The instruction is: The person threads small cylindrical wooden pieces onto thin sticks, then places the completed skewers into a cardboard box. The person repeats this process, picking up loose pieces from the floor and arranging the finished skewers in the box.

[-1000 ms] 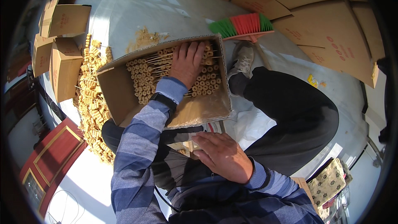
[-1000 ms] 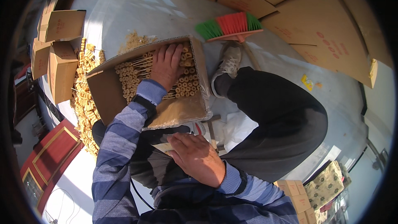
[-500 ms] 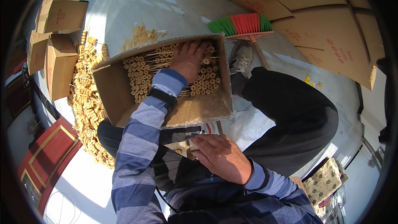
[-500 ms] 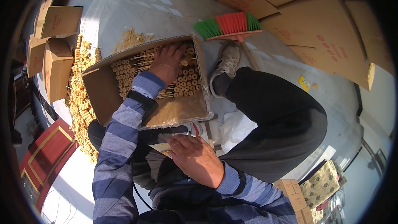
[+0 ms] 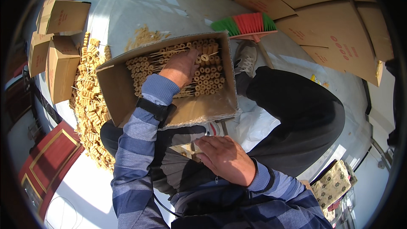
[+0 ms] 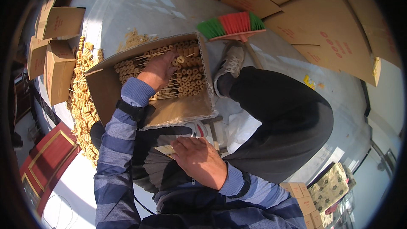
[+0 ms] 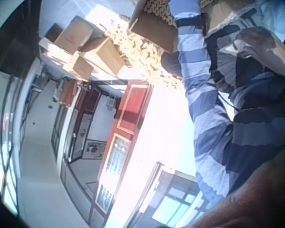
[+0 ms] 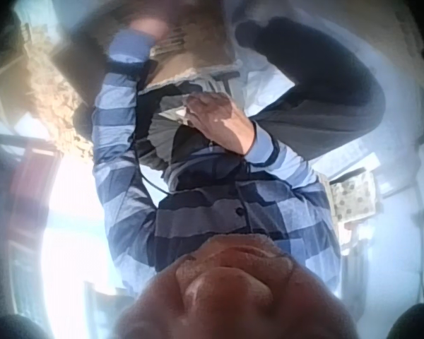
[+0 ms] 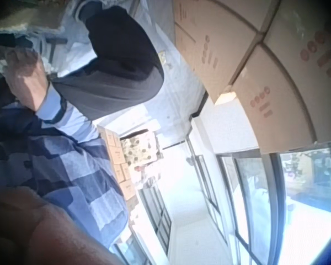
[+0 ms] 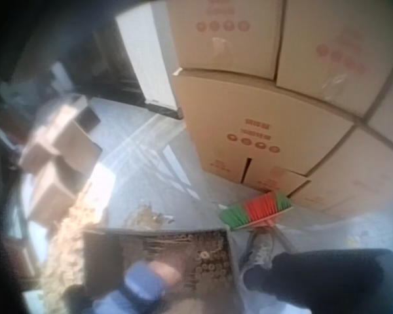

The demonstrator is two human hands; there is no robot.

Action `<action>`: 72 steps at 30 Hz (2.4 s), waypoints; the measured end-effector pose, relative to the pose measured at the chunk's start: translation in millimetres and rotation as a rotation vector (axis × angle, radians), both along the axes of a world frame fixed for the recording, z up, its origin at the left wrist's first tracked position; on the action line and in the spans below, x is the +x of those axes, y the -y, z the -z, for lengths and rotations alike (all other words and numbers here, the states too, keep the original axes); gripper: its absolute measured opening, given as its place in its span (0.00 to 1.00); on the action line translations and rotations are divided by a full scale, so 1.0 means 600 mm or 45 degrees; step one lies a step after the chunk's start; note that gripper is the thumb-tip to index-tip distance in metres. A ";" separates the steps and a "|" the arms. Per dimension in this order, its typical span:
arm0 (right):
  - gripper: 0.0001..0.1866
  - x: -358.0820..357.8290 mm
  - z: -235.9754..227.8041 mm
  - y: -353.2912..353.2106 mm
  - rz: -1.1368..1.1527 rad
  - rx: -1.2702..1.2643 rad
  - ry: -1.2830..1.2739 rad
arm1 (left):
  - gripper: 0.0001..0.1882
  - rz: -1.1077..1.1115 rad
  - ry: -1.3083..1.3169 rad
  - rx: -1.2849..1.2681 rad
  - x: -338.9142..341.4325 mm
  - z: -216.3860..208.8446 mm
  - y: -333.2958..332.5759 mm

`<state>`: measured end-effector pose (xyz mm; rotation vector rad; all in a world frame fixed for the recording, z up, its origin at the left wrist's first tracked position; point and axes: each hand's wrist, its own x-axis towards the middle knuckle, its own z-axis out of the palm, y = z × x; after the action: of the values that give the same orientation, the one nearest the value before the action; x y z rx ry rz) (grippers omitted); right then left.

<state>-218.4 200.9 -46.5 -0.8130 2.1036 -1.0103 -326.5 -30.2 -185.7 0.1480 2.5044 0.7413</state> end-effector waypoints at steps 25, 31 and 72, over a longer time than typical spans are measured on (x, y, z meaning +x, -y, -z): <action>0.18 -0.026 -0.042 0.061 0.455 -0.619 1.085 | 0.18 -1.167 0.250 1.844 0.132 -0.291 -0.054; 0.16 -0.010 -0.074 0.059 0.418 -0.575 1.017 | 0.21 -1.297 0.000 1.970 0.171 -0.310 -0.056; 0.13 0.038 -0.059 0.070 0.516 -0.733 0.740 | 0.24 -1.175 0.325 1.883 0.261 -0.301 -0.093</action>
<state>-195.8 158.9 -11.1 -0.2703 1.5026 -1.8612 -170.1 25.4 -5.1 -0.5871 1.1798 2.5785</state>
